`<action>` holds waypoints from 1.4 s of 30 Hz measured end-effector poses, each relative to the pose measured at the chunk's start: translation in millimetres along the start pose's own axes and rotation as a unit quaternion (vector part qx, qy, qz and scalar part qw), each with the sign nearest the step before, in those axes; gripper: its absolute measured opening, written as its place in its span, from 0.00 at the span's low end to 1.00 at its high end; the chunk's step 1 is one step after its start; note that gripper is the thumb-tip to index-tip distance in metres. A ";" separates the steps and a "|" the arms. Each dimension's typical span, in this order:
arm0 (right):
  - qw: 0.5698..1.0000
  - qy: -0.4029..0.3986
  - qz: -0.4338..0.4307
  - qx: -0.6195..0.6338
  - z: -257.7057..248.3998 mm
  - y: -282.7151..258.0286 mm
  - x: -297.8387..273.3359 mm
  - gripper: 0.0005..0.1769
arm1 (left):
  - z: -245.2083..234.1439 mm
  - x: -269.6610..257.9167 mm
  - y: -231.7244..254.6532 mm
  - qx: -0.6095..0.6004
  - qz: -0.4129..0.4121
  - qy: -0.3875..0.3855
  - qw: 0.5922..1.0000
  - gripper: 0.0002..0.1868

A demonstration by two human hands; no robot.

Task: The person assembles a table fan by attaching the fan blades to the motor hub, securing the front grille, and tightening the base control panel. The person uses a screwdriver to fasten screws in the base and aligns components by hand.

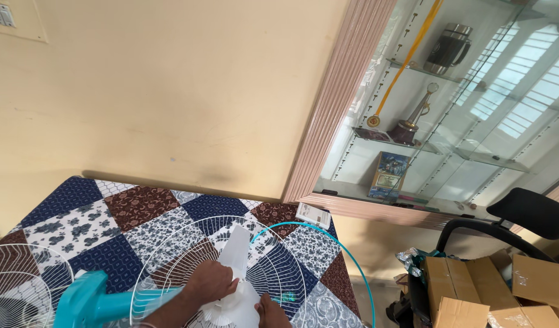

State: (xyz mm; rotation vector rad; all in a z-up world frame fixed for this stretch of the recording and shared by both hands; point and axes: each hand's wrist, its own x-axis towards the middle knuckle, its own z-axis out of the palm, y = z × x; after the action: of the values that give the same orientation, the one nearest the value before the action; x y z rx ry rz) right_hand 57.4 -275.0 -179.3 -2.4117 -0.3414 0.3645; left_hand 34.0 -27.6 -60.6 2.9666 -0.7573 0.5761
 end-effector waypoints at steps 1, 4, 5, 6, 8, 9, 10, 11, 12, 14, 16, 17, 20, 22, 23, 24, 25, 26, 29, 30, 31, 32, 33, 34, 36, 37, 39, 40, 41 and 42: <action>1.000 0.000 -0.001 0.004 0.0 -0.6 0.6 0.13 | 4.3 -0.8 3.8 -0.004 -0.056 -0.016 0.998 0.26; 1.000 0.019 0.000 0.001 1.2 -2.9 0.5 0.13 | 19.8 2.4 19.8 0.012 -0.181 -0.051 0.982 0.26; 1.000 0.029 0.001 -0.002 1.5 -3.1 -1.3 0.13 | 23.8 3.1 24.9 0.034 -0.192 -0.054 0.979 0.26; 1.000 0.023 -0.002 -0.005 0.0 -3.0 -1.7 0.13 | 26.8 4.2 28.9 0.055 -0.204 -0.056 0.976 0.26; 1.000 0.012 -0.008 -0.012 -3.4 -3.8 -1.2 0.12 | 28.7 4.9 33.2 0.053 -0.208 -0.044 0.976 0.24; 1.000 0.015 -0.009 -0.012 -4.8 -4.0 -1.8 0.12 | 27.1 4.6 34.2 0.052 -0.210 -0.038 0.975 0.24; 1.000 0.016 -0.009 -0.012 -4.6 -4.6 -4.4 0.12 | 23.1 1.7 35.3 0.040 -0.213 -0.040 0.975 0.24; 1.000 0.017 -0.010 -0.012 -3.5 -5.8 -6.8 0.12 | 17.3 -1.2 35.7 0.028 -0.216 -0.041 0.975 0.25; 1.000 0.022 0.007 -0.015 -2.4 -7.3 -8.1 0.12 | 10.1 -1.9 34.9 0.016 -0.217 -0.041 0.975 0.26; 0.998 0.032 0.040 -0.022 0.6 -8.2 -11.3 0.12 | -8.1 -6.6 27.5 0.000 -0.168 -0.081 0.982 0.27; 1.000 0.030 0.007 0.000 -0.1 -5.0 -13.5 0.12 | -26.5 -8.1 20.6 0.016 -0.090 -0.115 0.989 0.27; 0.999 0.029 -0.010 0.011 0.1 -4.0 -13.2 0.13 | -35.2 -7.8 16.3 0.040 -0.037 -0.129 0.990 0.27; 0.999 0.039 0.020 -0.015 3.5 -1.0 -11.4 0.12 | -52.0 1.9 5.2 0.091 0.102 -0.188 0.973 0.30; 0.999 0.030 -0.002 -0.010 3.0 1.5 -9.1 0.13 | -57.4 4.1 -4.7 0.111 0.189 -0.184 0.958 0.29; 1.000 0.025 -0.013 -0.007 3.0 2.2 -8.5 0.13 | -58.5 3.5 -10.2 0.116 0.233 -0.159 0.952 0.28; 1.000 0.021 -0.020 -0.011 2.5 3.4 -8.4 0.12 | -57.4 4.5 -13.8 0.122 0.277 -0.131 0.944 0.26; 0.999 0.016 -0.027 -0.015 2.2 3.8 -8.1 0.12 | -54.8 5.7 -16.1 0.119 0.281 -0.128 0.944 0.27; 0.999 0.012 -0.033 -0.018 1.5 4.1 -7.8 0.11 | -51.4 7.5 -17.9 0.117 0.287 -0.124 0.943 0.28; 0.999 0.008 -0.030 -0.024 1.9 1.9 -6.3 0.11 | -38.1 14.2 -23.2 0.119 0.309 -0.103 0.938 0.29; 0.999 0.009 -0.029 -0.023 2.6 1.9 -7.2 0.11 | -32.1 15.5 -22.6 0.120 0.316 -0.094 0.936 0.30; 0.999 0.010 -0.028 -0.021 3.5 1.6 -7.9 0.11 | -26.2 16.7 -21.6 0.110 0.313 -0.094 0.939 0.29; 0.999 0.011 -0.029 -0.019 3.6 0.2 -6.7 0.11 | -21.4 18.7 -22.2 0.102 0.309 -0.095 0.941 0.29; 0.999 0.013 -0.032 -0.019 3.7 -0.4 -5.9 0.11 | -17.8 20.9 -23.9 0.094 0.305 -0.095 0.943 0.29; 0.999 0.013 -0.035 -0.020 4.7 0.8 -7.7 0.11 | -14.2 20.0 -24.6 0.079 0.300 -0.079 0.947 0.28; 0.999 0.009 -0.034 -0.023 5.2 3.2 -8.0 0.11 | -9.6 16.4 -26.3 0.051 0.286 -0.048 0.956 0.25; 0.999 0.006 -0.031 -0.025 5.2 3.1 -7.9 0.12 | -8.2 16.5 -26.3 0.046 0.272 -0.056 0.960 0.25; 0.999 0.012 -0.028 -0.031 4.7 1.6 -8.4 0.12 | -5.8 15.2 -25.6 0.035 0.240 -0.072 0.968 0.25; 0.999 0.025 -0.029 -0.036 3.7 0.4 -8.6 0.12 | -5.3 15.0 -25.2 0.026 0.220 -0.053 0.974 0.24; 0.998 0.038 -0.030 -0.040 2.7 -0.9 -9.5 0.12 | -4.3 13.9 -24.1 0.017 0.200 -0.035 0.979 0.23; 0.998 0.036 0.000 -0.048 3.7 -3.0 -10.3 0.12 | -3.0 10.2 -23.9 0.008 0.179 -0.017 0.984 0.23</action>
State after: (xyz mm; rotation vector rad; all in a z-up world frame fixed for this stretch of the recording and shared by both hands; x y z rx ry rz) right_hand 46.2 -274.0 -178.3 -2.5124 -0.3333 0.2668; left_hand 52.5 -10.8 -52.7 2.8754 -1.3087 0.5459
